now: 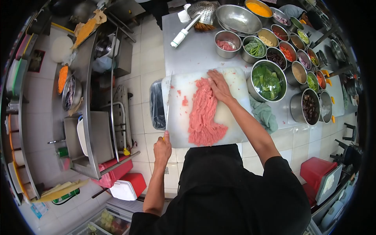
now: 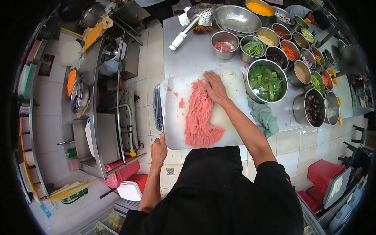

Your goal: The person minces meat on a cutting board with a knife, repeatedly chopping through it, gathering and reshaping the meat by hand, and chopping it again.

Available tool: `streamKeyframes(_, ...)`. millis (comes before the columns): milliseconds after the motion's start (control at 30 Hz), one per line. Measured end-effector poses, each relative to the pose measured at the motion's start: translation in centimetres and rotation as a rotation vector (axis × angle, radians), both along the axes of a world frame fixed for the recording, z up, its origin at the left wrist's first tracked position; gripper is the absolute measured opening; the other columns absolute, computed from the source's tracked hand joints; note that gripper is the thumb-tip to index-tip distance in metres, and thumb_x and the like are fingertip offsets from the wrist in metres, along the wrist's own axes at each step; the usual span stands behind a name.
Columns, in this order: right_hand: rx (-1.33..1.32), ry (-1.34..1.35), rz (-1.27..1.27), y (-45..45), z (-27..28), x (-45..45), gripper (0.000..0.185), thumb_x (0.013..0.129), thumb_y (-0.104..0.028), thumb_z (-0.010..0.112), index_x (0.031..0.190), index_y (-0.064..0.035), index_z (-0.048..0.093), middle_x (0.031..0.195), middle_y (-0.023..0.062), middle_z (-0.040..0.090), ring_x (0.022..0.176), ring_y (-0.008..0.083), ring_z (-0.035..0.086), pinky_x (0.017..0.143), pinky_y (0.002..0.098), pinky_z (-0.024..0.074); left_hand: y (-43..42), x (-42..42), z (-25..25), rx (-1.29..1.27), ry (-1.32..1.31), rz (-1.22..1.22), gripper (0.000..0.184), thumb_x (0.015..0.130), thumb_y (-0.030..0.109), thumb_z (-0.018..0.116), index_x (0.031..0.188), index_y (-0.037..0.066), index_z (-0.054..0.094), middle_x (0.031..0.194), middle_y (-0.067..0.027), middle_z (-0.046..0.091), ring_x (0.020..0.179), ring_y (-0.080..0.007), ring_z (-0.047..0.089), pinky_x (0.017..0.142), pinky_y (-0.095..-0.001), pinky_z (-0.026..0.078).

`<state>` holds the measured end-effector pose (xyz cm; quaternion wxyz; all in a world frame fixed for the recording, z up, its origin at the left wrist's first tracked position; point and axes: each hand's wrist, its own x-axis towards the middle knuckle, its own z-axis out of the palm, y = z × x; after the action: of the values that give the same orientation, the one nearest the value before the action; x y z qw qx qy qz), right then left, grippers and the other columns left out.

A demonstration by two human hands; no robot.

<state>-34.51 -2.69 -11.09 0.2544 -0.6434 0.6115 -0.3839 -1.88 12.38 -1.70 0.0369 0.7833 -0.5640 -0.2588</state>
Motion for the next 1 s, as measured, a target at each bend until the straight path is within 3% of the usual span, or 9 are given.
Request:
streamKeyframes(100, 0.035, -0.094, 0.058, 0.2, 0.4, 1.0, 0.050, 0.103, -0.039, 0.043, 0.134, -0.0015, 0.056, 0.141, 0.0180, 0.054, 0.139, 0.0342, 0.042, 0.119, 0.0432, 0.0277, 0.7, -2.2, 0.4, 0.053, 0.076, -0.031, 0.075, 0.102, 0.058, 0.036, 0.088, -0.010, 0.064, 0.084, -0.0377, 0.064, 0.087, -0.0550, 0.063, 0.079, -0.0584, 0.049)
streamKeyframes(233, 0.057, -0.165, 0.075, 1.9, 2.5, 2.2, 0.040, 0.097, -0.021, 0.051, 0.133, -0.0073, 0.059, 0.134, 0.0180, 0.058, 0.128, 0.0345, 0.052, 0.112, 0.0416, 0.0383, 1.3, -5.4, 1.3, 0.184, 0.231, -0.115, 0.076, 0.104, 0.054, 0.035, 0.088, -0.013, 0.066, 0.088, -0.0405, 0.063, 0.094, -0.0559, 0.062, 0.085, -0.0554, 0.048)
streamKeyframes(333, -0.079, -0.090, -0.066, 3.4, 1.0, 3.9, 0.048, 0.085, -0.003, 0.054, 0.133, -0.0055, 0.058, 0.130, 0.0193, 0.060, 0.122, 0.0366, 0.055, 0.109, 0.0430, 0.0411, 0.9, -6.1, 1.3, 0.226, 0.245, -0.139, 0.076, 0.104, 0.054, 0.035, 0.089, -0.013, 0.067, 0.090, -0.0420, 0.062, 0.096, -0.0556, 0.062, 0.085, -0.0552, 0.048)
streamKeyframes(533, -0.047, -0.149, 0.170, 4.1, 2.9, 1.7, 0.061, 0.093, -0.023, 0.056, 0.147, -0.0005, 0.037, 0.148, 0.0236, 0.042, 0.137, 0.0413, 0.039, 0.116, 0.0448, 0.0312, -0.7, -3.1, 1.3, 0.158, 0.104, -0.153, 0.077, 0.102, 0.060, 0.037, 0.087, -0.010, 0.066, 0.086, -0.0389, 0.063, 0.092, -0.0544, 0.062, 0.084, -0.0553, 0.048)
streamKeyframes(633, -0.150, 0.098, 0.160, 8.0, 4.0, 0.2, 0.079, 0.092, -0.048, 0.058, 0.154, -0.0075, 0.029, 0.159, 0.0213, 0.027, 0.146, 0.0420, 0.025, 0.120, 0.0516, 0.0204, 0.1, -1.8, 1.0, 0.154, 0.125, -0.118, 0.077, 0.101, 0.061, 0.037, 0.086, -0.009, 0.065, 0.085, -0.0373, 0.064, 0.090, -0.0531, 0.063, 0.083, -0.0553, 0.048)
streamKeyframes(700, -0.139, 0.203, 0.414, 11.5, 4.7, -1.0, 0.089, 0.087, -0.061, 0.059, 0.156, -0.0132, 0.029, 0.162, 0.0186, 0.022, 0.149, 0.0407, 0.019, 0.120, 0.0558, 0.0153, 0.8, -1.3, 0.9, 0.151, 0.147, -0.095, 0.077, 0.101, 0.060, 0.037, 0.084, -0.009, 0.065, 0.085, -0.0365, 0.064, 0.089, -0.0528, 0.063, 0.082, -0.0556, 0.047)
streamKeyframes(733, -0.133, 0.254, 0.544, 12.4, 4.9, -1.6, 0.094, 0.084, -0.067, 0.060, 0.157, -0.0160, 0.028, 0.163, 0.0173, 0.020, 0.151, 0.0400, 0.016, 0.120, 0.0579, 0.0128, 1.4, -0.9, 0.3, 0.126, 0.153, -0.079, 0.076, 0.102, 0.060, 0.037, 0.083, -0.009, 0.065, 0.080, -0.0338, 0.065, 0.084, -0.0504, 0.064, 0.079, -0.0535, 0.048)
streamKeyframes(833, -0.135, 0.442, 0.925, 13.1, 5.0, -2.3, 0.098, 0.080, -0.073, 0.059, 0.157, -0.0228, 0.028, 0.164, 0.0132, 0.018, 0.152, 0.0370, 0.014, 0.120, 0.0595, 0.0106, 3.4, -0.2, -0.6, 0.045, 0.253, 0.013, 0.076, 0.100, 0.063, 0.040, 0.075, -0.005, 0.061, 0.063, -0.0116, 0.058, 0.061, -0.0210, 0.057, 0.061, -0.0383, 0.047)
streamKeyframes(1000, -0.294, 0.409, 1.222, 10.0, 3.3, 1.2, 0.094, 0.081, -0.074, 0.057, 0.157, -0.0253, 0.029, 0.166, 0.0087, 0.017, 0.153, 0.0351, 0.012, 0.121, 0.0590, 0.0099, 5.7, 0.2, -0.7, 0.023, 0.409, 0.221, 0.074, 0.099, 0.066, 0.041, 0.071, -0.001, 0.056, 0.056, -0.0030, 0.048, 0.047, -0.0102, 0.045, 0.045, -0.0294, 0.036)
